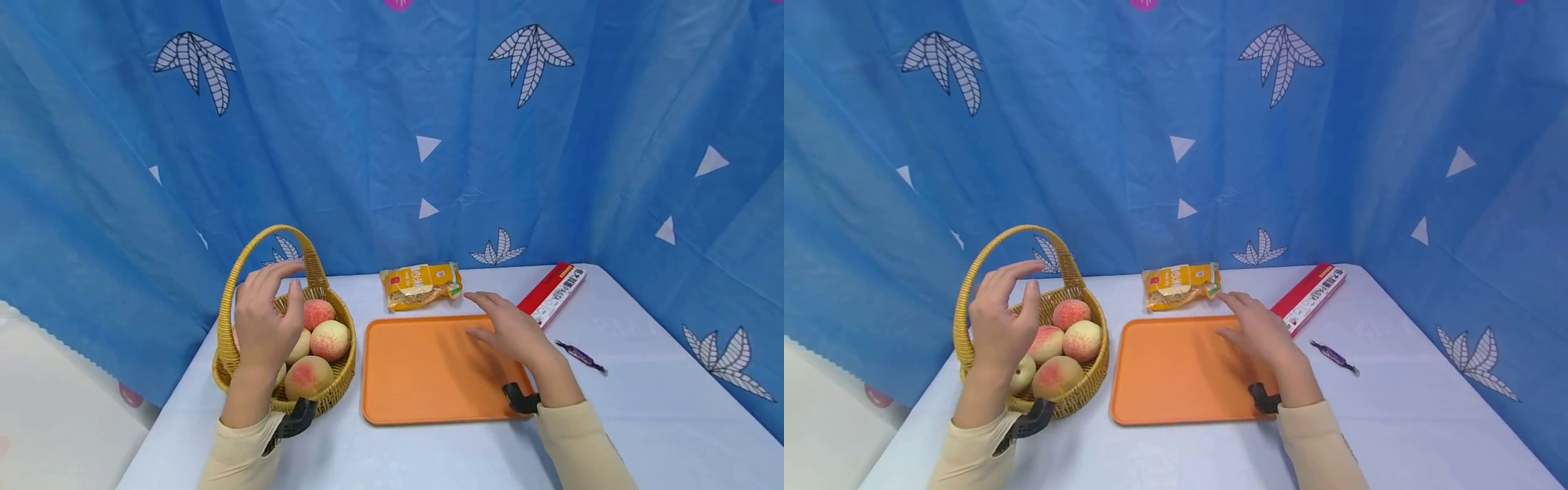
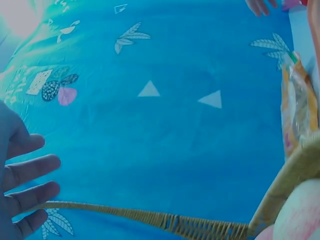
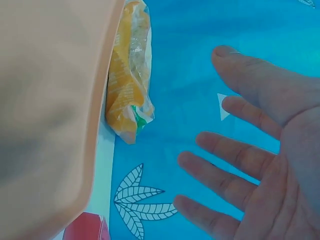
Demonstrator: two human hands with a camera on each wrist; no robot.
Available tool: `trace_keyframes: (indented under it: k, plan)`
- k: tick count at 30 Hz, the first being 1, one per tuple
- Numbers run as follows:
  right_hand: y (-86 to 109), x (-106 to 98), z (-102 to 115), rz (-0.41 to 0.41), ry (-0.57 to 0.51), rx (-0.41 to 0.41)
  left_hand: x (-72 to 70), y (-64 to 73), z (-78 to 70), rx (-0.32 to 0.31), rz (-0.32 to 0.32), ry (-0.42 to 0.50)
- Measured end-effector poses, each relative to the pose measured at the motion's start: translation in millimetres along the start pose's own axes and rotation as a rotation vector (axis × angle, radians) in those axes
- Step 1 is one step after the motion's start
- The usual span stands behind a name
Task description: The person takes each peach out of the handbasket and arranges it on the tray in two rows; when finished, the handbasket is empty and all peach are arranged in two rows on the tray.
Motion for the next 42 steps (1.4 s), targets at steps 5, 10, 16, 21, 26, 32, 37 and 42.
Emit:
trace_keyframes:
  k: [5, 10, 16, 21, 26, 32, 37, 42]
  plan:
    - [0.9, 3.3, 9.5, 0.023, -0.15, -0.063, -9.7, 0.1, -1.3, 0.052, 0.048, 0.036]
    - [2.2, 3.6, 24.4, 0.056, -0.306, -0.144, -26.9, -5.1, -13.3, 0.127, 0.039, 0.199]
    - [2.1, 4.7, 35.5, 0.086, -0.397, -0.186, -57.3, -18.8, -14.9, 0.129, -0.142, 0.337]
    - [-0.6, 13.3, 40.4, 0.12, -0.434, -0.194, -73.5, -22.7, 2.4, 0.032, -0.272, 0.385]
    - [-4.6, 23.1, 52.5, 0.153, -0.445, -0.212, -75.6, -21.8, 30.0, -0.078, -0.262, 0.485]
    - [-12.0, 32.0, 72.1, 0.164, -0.429, -0.255, -65.1, -13.8, 72.9, -0.254, -0.169, 0.618]
    - [-18.1, 41.1, 87.5, 0.185, -0.431, -0.299, -56.4, -4.0, 103.1, -0.413, -0.092, 0.598]
    - [-21.9, 52.6, 98.4, 0.221, -0.445, -0.305, -50.3, 5.9, 124.1, -0.552, 0.013, 0.474]
Point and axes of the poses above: each hand's wrist, its own y-axis away from the middle knuckle, its own x-axis out of the palm, z = x × y, the point moved 6 cm from there along -y, towards the middle knuckle, and after that the axes turned 14 degrees about -y, right-handed, at the moved point
